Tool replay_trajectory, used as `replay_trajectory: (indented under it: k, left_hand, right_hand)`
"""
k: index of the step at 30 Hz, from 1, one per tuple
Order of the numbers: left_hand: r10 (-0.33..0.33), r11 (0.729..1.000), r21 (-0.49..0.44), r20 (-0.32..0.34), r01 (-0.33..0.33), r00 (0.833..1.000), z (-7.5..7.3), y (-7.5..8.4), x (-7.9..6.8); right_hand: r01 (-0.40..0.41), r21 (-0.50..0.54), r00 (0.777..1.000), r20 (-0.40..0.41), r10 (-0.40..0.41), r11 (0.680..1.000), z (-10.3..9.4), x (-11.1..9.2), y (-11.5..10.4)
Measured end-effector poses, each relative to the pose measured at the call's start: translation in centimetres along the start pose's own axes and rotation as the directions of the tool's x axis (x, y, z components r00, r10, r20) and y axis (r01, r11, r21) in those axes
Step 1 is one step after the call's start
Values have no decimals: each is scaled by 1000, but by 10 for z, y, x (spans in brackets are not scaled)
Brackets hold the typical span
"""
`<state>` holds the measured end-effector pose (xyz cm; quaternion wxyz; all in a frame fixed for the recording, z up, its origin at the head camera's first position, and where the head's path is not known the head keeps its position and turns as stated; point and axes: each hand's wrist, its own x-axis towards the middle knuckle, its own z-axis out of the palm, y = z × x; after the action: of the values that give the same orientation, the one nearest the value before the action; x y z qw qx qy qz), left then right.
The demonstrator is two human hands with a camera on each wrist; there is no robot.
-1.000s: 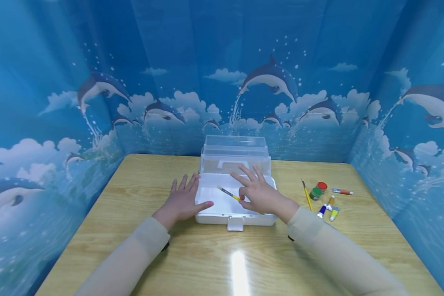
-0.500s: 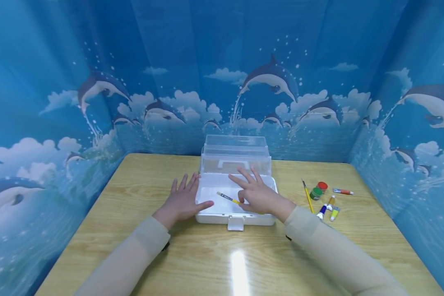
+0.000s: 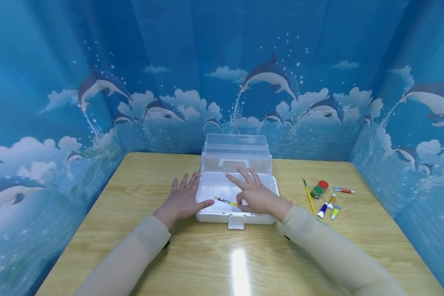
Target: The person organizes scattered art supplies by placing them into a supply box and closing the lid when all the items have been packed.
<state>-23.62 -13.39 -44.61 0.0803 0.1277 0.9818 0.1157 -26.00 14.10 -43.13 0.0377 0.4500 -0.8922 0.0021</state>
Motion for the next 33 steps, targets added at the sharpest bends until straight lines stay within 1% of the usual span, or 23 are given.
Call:
replay_trajectory:
  k: [5, 8, 12, 18, 21, 28, 33]
  left_hand:
    - [14, 1000, 6, -7, -14, 1000, -1, -1, 0]
    - [11, 1000, 5, -4, -11, 1000, 0, 0, 1]
    - [14, 1000, -7, -8, -14, 1000, 1, -1, 2]
    - [18, 1000, -6, -8, -18, 1000, 4, -2, 2]
    - [27, 1000, -7, -13, -27, 1000, 2, -2, 1]
    - [14, 1000, 6, -2, -14, 1000, -1, 1, -1]
    - [17, 1000, -2, -7, -17, 1000, -3, 1, -3]
  right_hand:
    - [19, -8, 1000, 14, -19, 1000, 0, 2, 1]
    - [32, -21, 999, 23, -31, 999, 0, 4, 2]
    - [40, -13, 999, 34, -40, 999, -1, 5, 2]
    - [39, -11, 999, 38, -39, 999, 1, 6, 3]
    - [37, -20, 999, 33, -36, 999, 1, 6, 3]
    - [-6, 3, 998, 55, 5, 1000, 2, 3, 4]
    - [-2, -7, 999, 47, 2, 1000, -3, 0, 6]
